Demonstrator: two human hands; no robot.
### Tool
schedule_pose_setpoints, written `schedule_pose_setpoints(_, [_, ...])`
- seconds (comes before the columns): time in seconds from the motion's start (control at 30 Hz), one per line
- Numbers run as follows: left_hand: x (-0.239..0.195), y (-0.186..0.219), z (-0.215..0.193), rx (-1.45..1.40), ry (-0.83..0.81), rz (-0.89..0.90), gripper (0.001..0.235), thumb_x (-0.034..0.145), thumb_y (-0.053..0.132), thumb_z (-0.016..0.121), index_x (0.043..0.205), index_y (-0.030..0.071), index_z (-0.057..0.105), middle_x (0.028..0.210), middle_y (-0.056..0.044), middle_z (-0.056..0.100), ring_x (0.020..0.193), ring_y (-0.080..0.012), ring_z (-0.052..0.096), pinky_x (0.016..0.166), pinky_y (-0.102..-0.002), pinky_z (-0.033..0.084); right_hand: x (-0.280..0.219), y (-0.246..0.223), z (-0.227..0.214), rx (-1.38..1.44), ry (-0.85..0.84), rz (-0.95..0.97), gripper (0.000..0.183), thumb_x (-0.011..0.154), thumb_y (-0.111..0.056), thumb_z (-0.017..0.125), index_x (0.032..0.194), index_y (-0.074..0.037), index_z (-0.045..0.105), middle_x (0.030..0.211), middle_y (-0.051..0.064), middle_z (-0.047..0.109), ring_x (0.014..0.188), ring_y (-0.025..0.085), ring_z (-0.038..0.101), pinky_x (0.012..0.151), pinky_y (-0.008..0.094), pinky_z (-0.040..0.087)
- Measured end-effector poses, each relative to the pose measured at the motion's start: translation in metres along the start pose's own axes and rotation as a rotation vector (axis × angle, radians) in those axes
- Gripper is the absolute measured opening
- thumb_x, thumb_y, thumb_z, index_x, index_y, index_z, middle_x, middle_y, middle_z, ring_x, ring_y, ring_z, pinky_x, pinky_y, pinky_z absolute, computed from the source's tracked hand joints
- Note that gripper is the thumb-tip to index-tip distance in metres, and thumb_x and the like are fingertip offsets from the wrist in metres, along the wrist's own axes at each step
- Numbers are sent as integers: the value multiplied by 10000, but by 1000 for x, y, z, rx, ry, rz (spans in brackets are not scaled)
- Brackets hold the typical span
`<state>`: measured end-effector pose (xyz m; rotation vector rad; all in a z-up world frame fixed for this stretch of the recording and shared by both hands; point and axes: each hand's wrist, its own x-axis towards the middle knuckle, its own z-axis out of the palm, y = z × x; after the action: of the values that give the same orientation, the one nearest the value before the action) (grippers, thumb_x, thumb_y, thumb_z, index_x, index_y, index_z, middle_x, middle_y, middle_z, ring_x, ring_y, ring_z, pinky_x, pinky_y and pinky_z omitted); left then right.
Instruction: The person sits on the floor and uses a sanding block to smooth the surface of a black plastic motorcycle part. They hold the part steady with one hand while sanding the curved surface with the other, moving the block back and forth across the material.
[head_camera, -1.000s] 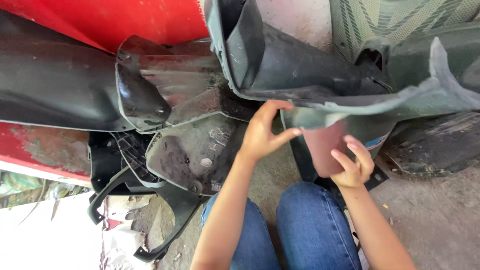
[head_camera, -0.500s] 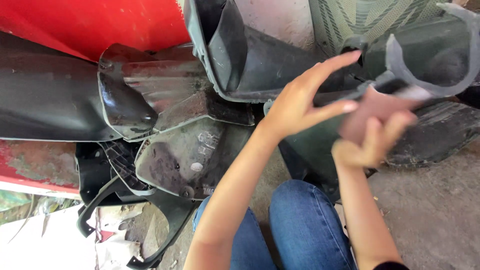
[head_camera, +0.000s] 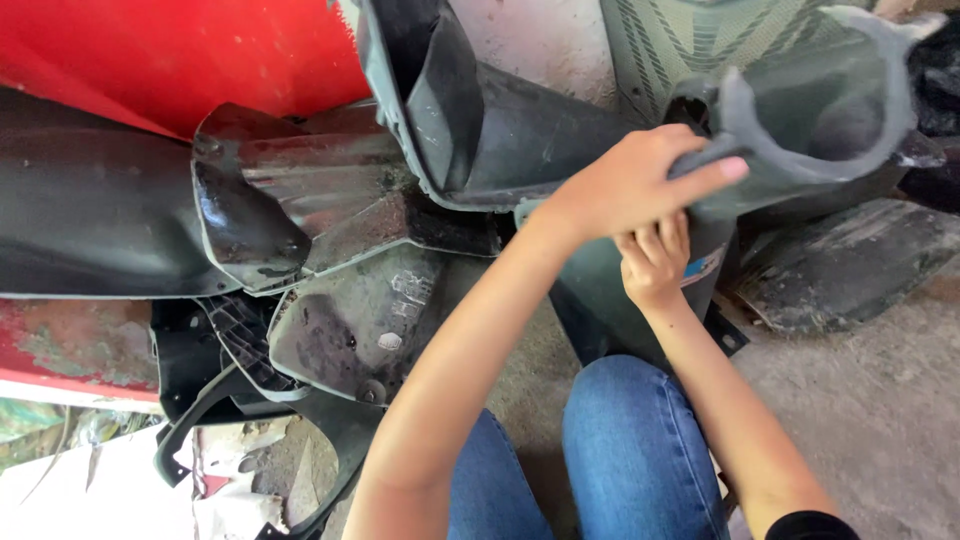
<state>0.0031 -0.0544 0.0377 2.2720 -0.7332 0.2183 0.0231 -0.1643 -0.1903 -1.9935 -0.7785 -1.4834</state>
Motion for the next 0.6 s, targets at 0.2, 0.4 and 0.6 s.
schedule_pose_setpoints(0.2, [-36, 4, -42, -214, 29, -111, 482, 993, 466, 602, 1132, 20, 721, 777, -119, 734, 717, -123, 668, 705, -307, 565, 31, -17, -50, 138, -14, -191, 212, 957, -38, 690, 1075, -97, 857, 1258, 103, 734, 1300, 336, 619, 1084, 465, 530])
schedule_pose_setpoints(0.4, [-84, -8, -58, -122, 214, -130, 361, 1041, 330, 636, 1124, -20, 668, 768, -139, 643, 672, -119, 540, 657, -326, 510, 10, -28, -67, 527, 213, 420, 226, 1056, -82, 713, 1222, 52, 640, 1229, 181, 695, 1123, 281, 700, 1033, 378, 578])
schedule_pose_setpoints(0.6, [-136, 8, -70, -54, 301, -306, 322, 1013, 306, 655, 1109, 0, 678, 695, -97, 560, 641, -91, 476, 602, -298, 460, -132, 48, -63, 697, 337, 1247, 453, 1062, -223, 674, 1424, 27, 567, 1340, 84, 650, 1205, 161, 609, 1090, 306, 466])
